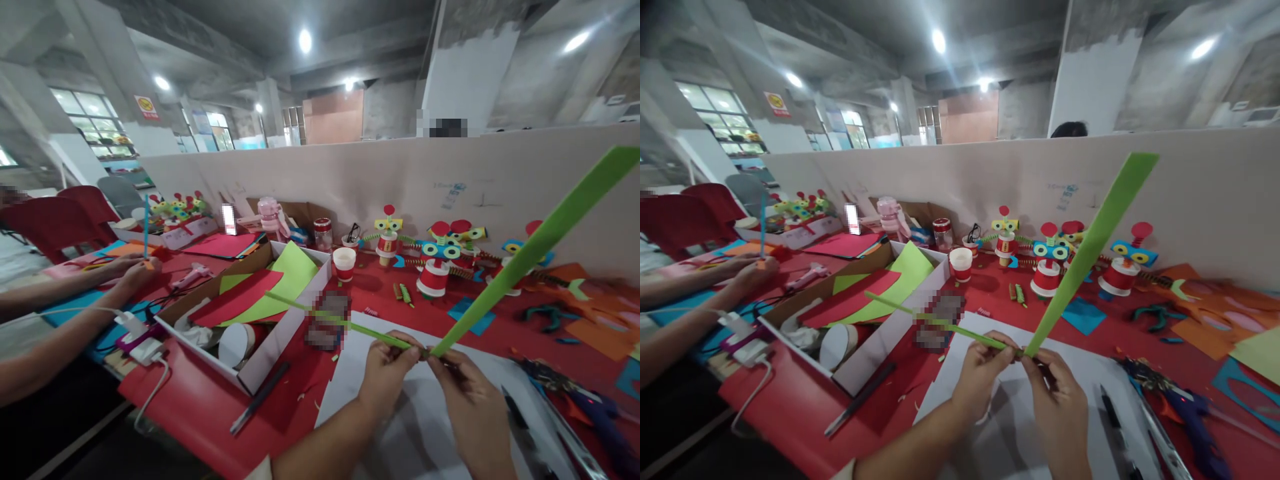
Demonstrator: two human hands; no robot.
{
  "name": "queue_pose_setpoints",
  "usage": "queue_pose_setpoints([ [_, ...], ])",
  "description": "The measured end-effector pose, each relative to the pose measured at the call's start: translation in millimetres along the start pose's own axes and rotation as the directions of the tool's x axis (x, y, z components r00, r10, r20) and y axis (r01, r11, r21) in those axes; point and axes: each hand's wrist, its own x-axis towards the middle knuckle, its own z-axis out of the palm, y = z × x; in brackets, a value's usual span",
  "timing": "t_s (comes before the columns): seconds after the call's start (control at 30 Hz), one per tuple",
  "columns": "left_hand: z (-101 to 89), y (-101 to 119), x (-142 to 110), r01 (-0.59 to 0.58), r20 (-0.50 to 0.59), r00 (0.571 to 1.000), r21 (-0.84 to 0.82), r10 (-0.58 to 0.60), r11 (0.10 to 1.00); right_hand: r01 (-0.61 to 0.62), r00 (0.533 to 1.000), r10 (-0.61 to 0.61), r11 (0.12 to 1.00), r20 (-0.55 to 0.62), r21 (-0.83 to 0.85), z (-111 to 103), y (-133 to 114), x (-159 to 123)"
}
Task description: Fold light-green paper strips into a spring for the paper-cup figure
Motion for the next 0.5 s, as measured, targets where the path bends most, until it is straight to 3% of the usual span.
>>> queue_pose_setpoints([
  [0.13,-2.7,3,3,0.110,0.055,0.993,-0.020,-0.108,0.994,-0.072,0.996,0.060,0.979,0.066,0.192,2,15,4],
  [0.3,-0.5,8,3,0.162,0.038,0.986,-0.043,-0.161,0.986,-0.172,0.984,0.129,0.877,0.126,0.449,6,19,5],
  [0.4,0.4,11,3,0.184,0.058,0.982,-0.042,-0.182,0.982,-0.233,0.970,0.159,0.821,0.184,0.522,6,17,7],
  [0.5,-0.3,12,4,0.201,0.070,0.978,-0.039,-0.198,0.979,-0.238,0.965,0.143,0.827,0.219,0.509,3,16,9],
])
